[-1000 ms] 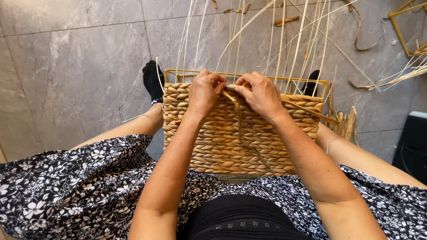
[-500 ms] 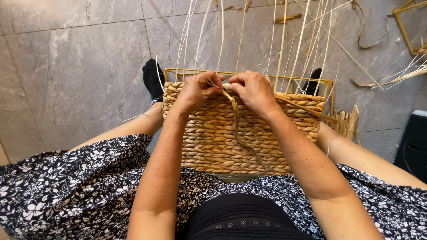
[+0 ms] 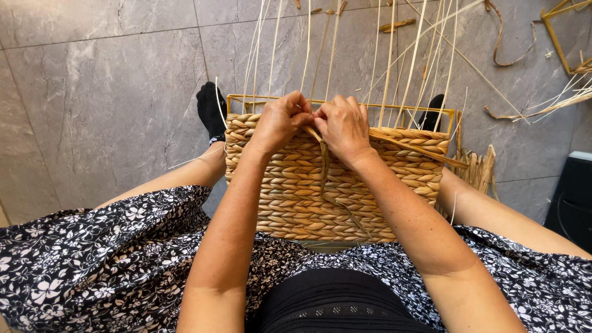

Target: The person sits on the floor with a water hyacinth basket on their lap and weaves flat strands over and under the upright stakes along the top edge, tucking and tightening each strand by hand. They pull new strands from the pile beside them and press the woven rows down against the metal frame as they work around the rim.

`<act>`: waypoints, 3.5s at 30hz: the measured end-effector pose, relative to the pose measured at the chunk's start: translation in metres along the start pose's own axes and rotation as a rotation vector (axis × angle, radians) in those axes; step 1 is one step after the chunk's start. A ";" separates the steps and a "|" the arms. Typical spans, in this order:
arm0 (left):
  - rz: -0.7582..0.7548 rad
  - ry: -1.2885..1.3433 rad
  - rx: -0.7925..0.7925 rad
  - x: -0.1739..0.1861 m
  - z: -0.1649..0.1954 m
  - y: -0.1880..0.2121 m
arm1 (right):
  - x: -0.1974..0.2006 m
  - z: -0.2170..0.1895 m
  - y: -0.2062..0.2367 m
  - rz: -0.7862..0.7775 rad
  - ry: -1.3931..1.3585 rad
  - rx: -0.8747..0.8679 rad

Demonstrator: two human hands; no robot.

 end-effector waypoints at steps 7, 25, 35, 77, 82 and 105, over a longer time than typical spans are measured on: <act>-0.076 0.051 0.181 -0.004 0.007 -0.006 | 0.039 -0.007 0.038 -0.130 0.148 0.019; 0.052 -0.311 -0.115 -0.021 0.017 -0.006 | 0.085 -0.001 -0.001 0.201 0.061 0.217; -0.075 0.006 0.058 -0.011 0.013 0.005 | 0.019 0.020 -0.010 -0.085 -0.166 -0.233; -0.302 0.024 0.301 -0.017 0.014 -0.019 | 0.054 0.044 0.010 -0.259 0.183 -0.052; -0.092 0.048 0.310 -0.016 0.010 -0.006 | 0.044 0.053 0.014 -0.398 0.223 -0.311; -0.407 -0.057 0.283 -0.023 0.026 -0.019 | 0.088 0.031 -0.006 -0.301 0.133 -0.252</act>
Point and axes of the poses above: each hand's wrist, its own y-axis away from the middle knuckle, its own x-axis out of the back of the hand, z = x × y, the point moved 4 cm from there along -y, towards the middle knuckle, and after that the axes turned 10 degrees about z, right-handed, at the moved point
